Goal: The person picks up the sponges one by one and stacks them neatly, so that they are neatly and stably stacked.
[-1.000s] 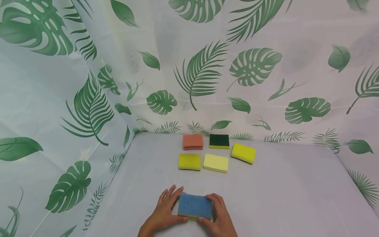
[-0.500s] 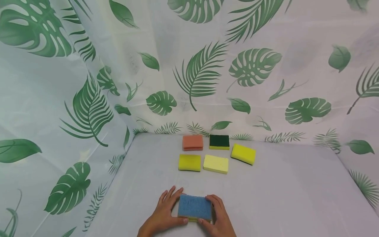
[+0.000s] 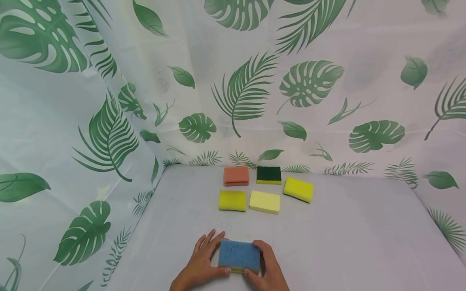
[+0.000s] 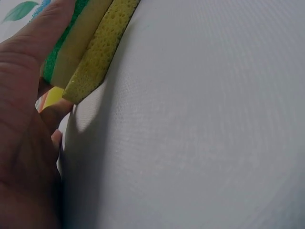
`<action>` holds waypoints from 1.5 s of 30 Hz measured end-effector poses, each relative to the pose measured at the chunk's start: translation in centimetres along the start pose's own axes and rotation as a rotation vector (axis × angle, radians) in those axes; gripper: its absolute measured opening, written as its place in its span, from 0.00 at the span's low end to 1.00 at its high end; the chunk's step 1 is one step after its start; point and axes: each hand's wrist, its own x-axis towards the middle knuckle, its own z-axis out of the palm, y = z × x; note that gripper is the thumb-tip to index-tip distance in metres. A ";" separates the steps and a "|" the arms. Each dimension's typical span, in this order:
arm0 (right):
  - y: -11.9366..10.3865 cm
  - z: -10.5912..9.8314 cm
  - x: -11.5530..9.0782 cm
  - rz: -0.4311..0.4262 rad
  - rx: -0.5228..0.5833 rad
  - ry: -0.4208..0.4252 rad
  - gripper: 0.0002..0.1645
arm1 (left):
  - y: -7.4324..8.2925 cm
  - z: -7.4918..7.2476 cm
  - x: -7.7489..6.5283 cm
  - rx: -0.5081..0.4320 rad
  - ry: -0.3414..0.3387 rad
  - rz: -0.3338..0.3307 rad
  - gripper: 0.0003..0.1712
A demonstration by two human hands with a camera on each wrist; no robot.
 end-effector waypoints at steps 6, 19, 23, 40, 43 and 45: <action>-0.4 -0.1 0.0 0.046 0.043 -0.038 0.50 | -0.2 0.2 -0.1 0.031 0.004 -0.021 0.53; -1.2 -0.9 0.8 0.114 0.018 -0.102 0.54 | -0.3 0.2 -0.3 0.025 0.026 -0.001 0.54; -1.5 -1.4 1.4 0.147 0.014 -0.104 0.52 | -0.2 0.2 -0.2 0.026 0.019 -0.006 0.53; -0.2 -5.1 3.2 0.040 -0.145 0.034 0.44 | -0.4 0.0 -0.2 -0.016 0.053 0.078 0.52; 0.0 -5.8 3.6 0.036 -0.161 0.048 0.45 | -0.5 0.1 -0.3 -0.025 0.069 0.103 0.51; 0.2 -6.2 3.8 0.039 -0.175 0.050 0.45 | -0.6 0.3 -0.3 -0.029 0.072 0.103 0.51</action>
